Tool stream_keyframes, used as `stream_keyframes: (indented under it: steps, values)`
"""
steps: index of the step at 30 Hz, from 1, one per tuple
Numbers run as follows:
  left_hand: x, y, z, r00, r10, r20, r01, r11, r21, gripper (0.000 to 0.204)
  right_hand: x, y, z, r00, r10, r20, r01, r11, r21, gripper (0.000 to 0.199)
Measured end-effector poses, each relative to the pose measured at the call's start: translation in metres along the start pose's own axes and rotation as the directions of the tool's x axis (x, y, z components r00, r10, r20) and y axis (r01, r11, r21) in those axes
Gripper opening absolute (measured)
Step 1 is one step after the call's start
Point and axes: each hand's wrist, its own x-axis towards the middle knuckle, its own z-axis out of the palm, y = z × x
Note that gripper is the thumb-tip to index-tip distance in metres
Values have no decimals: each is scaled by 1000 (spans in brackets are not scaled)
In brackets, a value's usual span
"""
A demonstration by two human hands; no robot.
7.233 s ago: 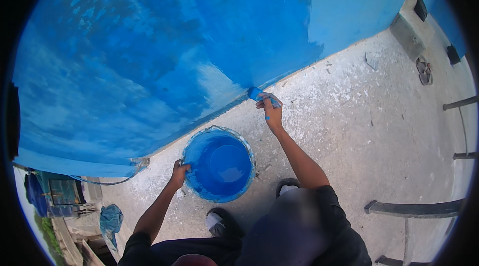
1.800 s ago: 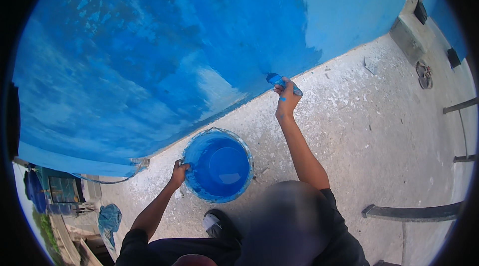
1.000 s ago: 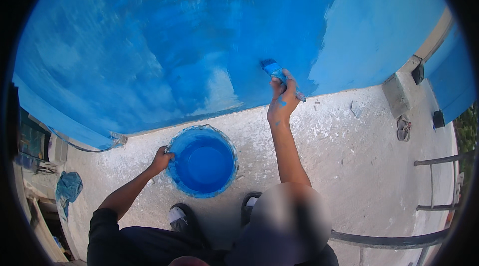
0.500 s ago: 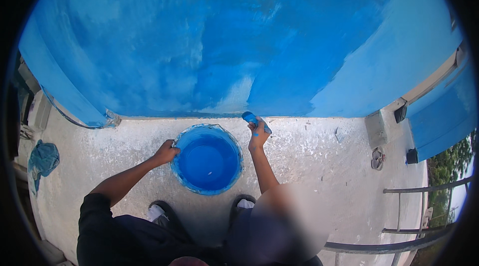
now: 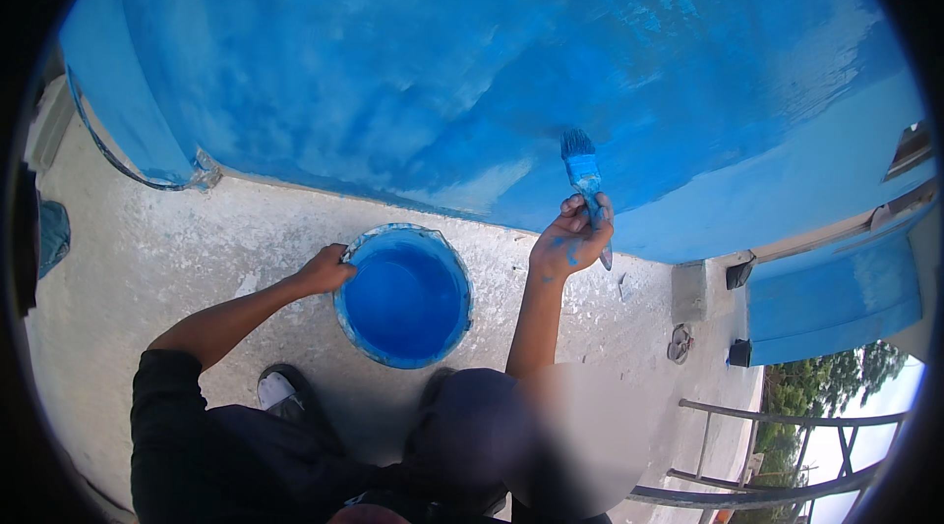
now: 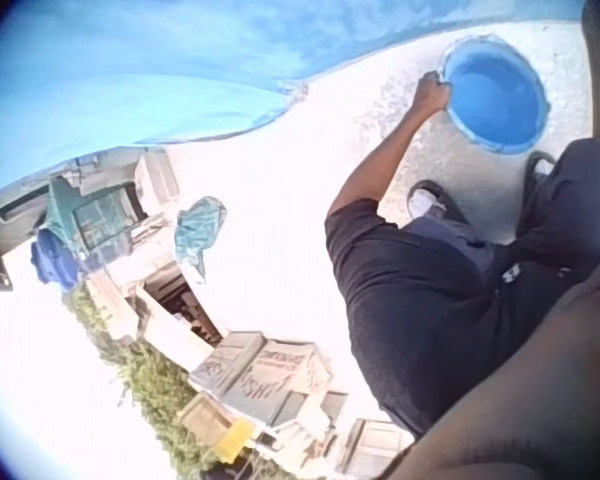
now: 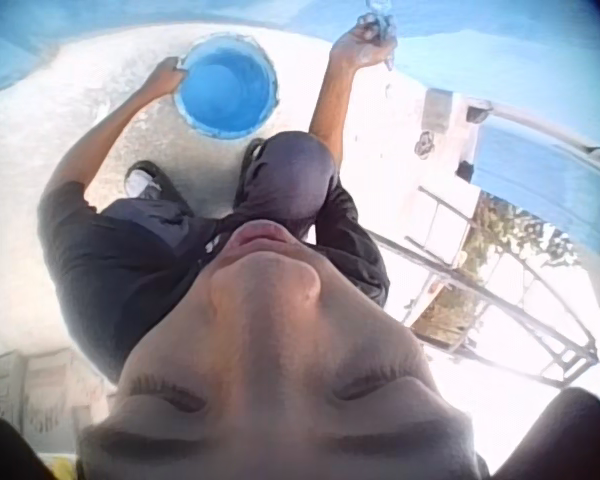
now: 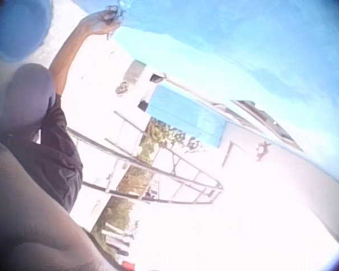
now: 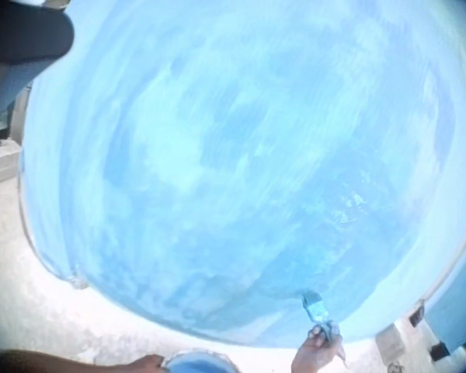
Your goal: The person paints a blue exterior wall using a brush dipped into a bucket of blue paint, applying vertical strokes.
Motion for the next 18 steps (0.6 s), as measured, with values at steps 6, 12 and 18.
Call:
stream_keyframes:
  steps: [6,12,18]
  values:
    - [2,-5,-4,996,40,85,-41,999,12,21,-46,92,-96,953,209,-219,-269,916,-296,28]
    - [2,1,-6,996,-36,78,31,997,67,21,-86,52,-95,932,361,-17,-344,874,-343,24]
    - [2,30,2,999,-10,52,-1,977,212,23,-143,30,-91,452,850,270,-315,435,-843,20]
